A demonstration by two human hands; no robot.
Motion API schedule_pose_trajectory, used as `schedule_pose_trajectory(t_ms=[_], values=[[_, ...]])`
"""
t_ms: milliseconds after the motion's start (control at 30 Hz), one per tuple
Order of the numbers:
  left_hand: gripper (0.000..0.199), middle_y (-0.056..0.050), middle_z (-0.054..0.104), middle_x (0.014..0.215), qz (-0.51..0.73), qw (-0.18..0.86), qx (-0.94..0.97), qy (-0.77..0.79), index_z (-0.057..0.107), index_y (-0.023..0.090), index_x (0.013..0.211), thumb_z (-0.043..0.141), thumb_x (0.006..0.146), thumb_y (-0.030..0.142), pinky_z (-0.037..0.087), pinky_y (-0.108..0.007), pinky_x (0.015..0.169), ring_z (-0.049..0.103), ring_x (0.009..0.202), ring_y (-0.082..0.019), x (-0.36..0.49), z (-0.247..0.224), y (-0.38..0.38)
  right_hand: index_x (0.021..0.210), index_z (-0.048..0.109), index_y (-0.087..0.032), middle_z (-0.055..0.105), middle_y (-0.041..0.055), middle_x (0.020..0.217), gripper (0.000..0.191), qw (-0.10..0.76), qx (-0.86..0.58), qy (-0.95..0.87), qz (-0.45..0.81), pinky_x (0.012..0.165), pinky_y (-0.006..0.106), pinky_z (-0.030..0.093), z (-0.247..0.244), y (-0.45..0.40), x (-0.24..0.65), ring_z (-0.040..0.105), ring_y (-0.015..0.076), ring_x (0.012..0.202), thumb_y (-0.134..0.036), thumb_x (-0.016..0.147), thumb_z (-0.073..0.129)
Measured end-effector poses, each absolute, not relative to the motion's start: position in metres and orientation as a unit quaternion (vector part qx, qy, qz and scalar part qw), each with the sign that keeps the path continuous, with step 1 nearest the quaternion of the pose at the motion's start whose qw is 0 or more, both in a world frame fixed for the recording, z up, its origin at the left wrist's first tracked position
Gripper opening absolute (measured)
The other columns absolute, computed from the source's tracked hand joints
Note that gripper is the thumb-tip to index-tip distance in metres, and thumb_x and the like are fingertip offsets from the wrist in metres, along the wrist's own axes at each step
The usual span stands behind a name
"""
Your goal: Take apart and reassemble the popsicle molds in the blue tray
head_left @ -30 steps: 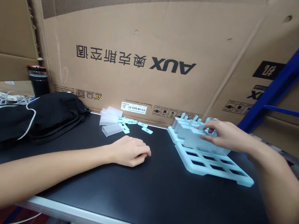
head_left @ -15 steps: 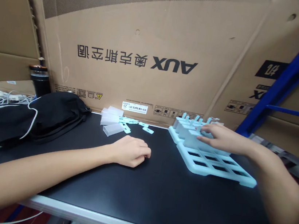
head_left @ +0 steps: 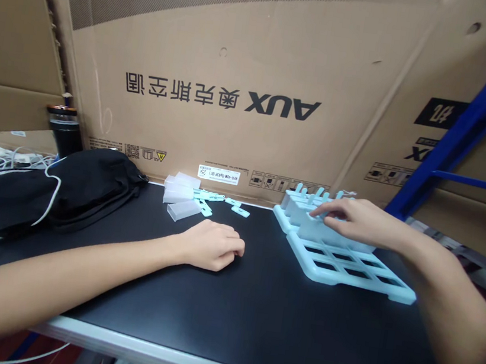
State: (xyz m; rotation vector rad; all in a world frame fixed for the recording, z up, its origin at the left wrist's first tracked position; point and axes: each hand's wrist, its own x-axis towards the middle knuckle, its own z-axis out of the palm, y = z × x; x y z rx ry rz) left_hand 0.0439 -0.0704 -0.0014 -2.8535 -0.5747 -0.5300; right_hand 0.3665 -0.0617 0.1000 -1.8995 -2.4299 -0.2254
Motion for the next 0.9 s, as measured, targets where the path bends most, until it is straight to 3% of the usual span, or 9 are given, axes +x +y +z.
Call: schedule_pose_trajectory(t_ms=[100, 167, 267, 367, 433, 500, 633, 767, 900], values=[[0.017, -0.002, 0.067, 0.086, -0.182, 0.121, -0.944, -0.246, 0.061, 0.021, 0.089, 0.046, 0.085, 0.018, 0.045, -0.029, 0.070, 0.061, 0.082, -0.018, 0.046, -0.001, -0.071, 0.105, 0.074, -0.025, 0.071, 0.0052, 0.079, 0.037, 0.008, -0.633, -0.769, -0.092, 0.068, 0.033, 0.042, 0.102, -0.063, 0.360, 0.063, 0.0227, 0.075, -0.027, 0.080, 0.046], [0.014, -0.005, 0.066, 0.085, -0.194, 0.164, -0.915, -0.313, 0.060, 0.019, 0.088, 0.047, 0.084, 0.021, 0.045, -0.036, 0.083, 0.060, 0.086, -0.021, 0.046, -0.002, -0.071, 0.105, 0.074, -0.026, 0.071, 0.0054, 0.079, 0.037, -0.003, -0.644, -0.759, -0.099, 0.068, 0.033, 0.040, 0.102, -0.063, 0.357, 0.062, 0.0230, 0.076, -0.027, 0.080, 0.047], [0.018, -0.010, 0.065, 0.096, -0.195, 0.186, -0.867, -0.419, 0.059, 0.017, 0.092, 0.047, 0.086, 0.029, 0.034, -0.055, 0.101, 0.056, 0.100, -0.029, 0.046, -0.006, -0.067, 0.100, 0.074, -0.024, 0.071, 0.0066, 0.090, 0.034, 0.006, -0.626, -0.772, -0.111, 0.072, 0.034, 0.042, 0.098, -0.061, 0.355, 0.062, 0.0238, 0.085, -0.030, 0.081, 0.046], [0.025, -0.012, 0.061, 0.105, -0.167, 0.137, -0.847, -0.486, 0.058, 0.018, 0.098, 0.044, 0.089, 0.036, 0.035, -0.065, 0.094, 0.054, 0.103, -0.032, 0.044, -0.011, -0.062, 0.097, 0.069, -0.019, 0.067, 0.0116, 0.107, 0.036, 0.095, -0.578, -0.777, -0.230, 0.082, 0.040, 0.042, 0.085, -0.055, 0.347, 0.057, 0.0303, 0.104, -0.041, 0.085, 0.044], [0.024, -0.012, 0.059, 0.107, -0.161, 0.117, -0.858, -0.474, 0.057, 0.017, 0.098, 0.042, 0.090, 0.035, 0.041, -0.061, 0.090, 0.053, 0.103, -0.032, 0.043, -0.012, -0.060, 0.100, 0.066, -0.016, 0.066, 0.0137, 0.109, 0.038, 0.166, -0.552, -0.766, -0.285, 0.086, 0.043, 0.042, 0.072, -0.051, 0.332, 0.054, 0.0320, 0.108, -0.042, 0.088, 0.041], [0.021, -0.011, 0.058, 0.106, -0.171, 0.110, -0.883, -0.424, 0.057, 0.018, 0.096, 0.042, 0.090, 0.031, 0.045, -0.051, 0.090, 0.053, 0.103, -0.029, 0.043, -0.010, -0.060, 0.106, 0.065, -0.014, 0.067, 0.0128, 0.105, 0.036, 0.200, -0.520, -0.790, -0.256, 0.088, 0.041, 0.042, 0.056, -0.049, 0.310, 0.058, 0.0277, 0.103, -0.032, 0.091, 0.036], [0.017, -0.008, 0.057, 0.105, -0.195, 0.098, -0.924, -0.313, 0.056, 0.019, 0.100, 0.044, 0.088, 0.022, 0.049, -0.034, 0.087, 0.052, 0.102, -0.022, 0.044, -0.004, -0.062, 0.117, 0.062, -0.013, 0.068, 0.0109, 0.097, 0.039, 0.148, -0.440, -0.870, -0.169, 0.087, 0.036, 0.043, 0.023, -0.050, 0.267, 0.061, 0.0223, 0.091, -0.015, 0.087, 0.036], [0.020, -0.010, 0.058, 0.109, -0.211, 0.128, -0.905, -0.347, 0.055, 0.018, 0.104, 0.048, 0.087, 0.027, 0.045, -0.040, 0.094, 0.051, 0.107, -0.026, 0.045, -0.006, -0.063, 0.116, 0.063, -0.012, 0.067, 0.0126, 0.096, 0.040, 0.124, -0.394, -0.898, -0.151, 0.087, 0.038, 0.044, 0.002, -0.049, 0.248, 0.060, 0.0238, 0.091, -0.012, 0.085, 0.036], [0.031, -0.010, 0.060, 0.109, -0.189, 0.074, -0.879, -0.431, 0.050, 0.020, 0.116, 0.048, 0.089, 0.035, 0.048, -0.043, 0.089, 0.056, 0.103, -0.028, 0.042, -0.011, -0.060, 0.128, 0.055, -0.009, 0.062, 0.0166, 0.117, 0.049, 0.180, -0.413, -0.885, -0.114, 0.096, 0.040, 0.044, -0.012, -0.039, 0.252, 0.057, 0.0244, 0.109, -0.009, 0.085, 0.033]])
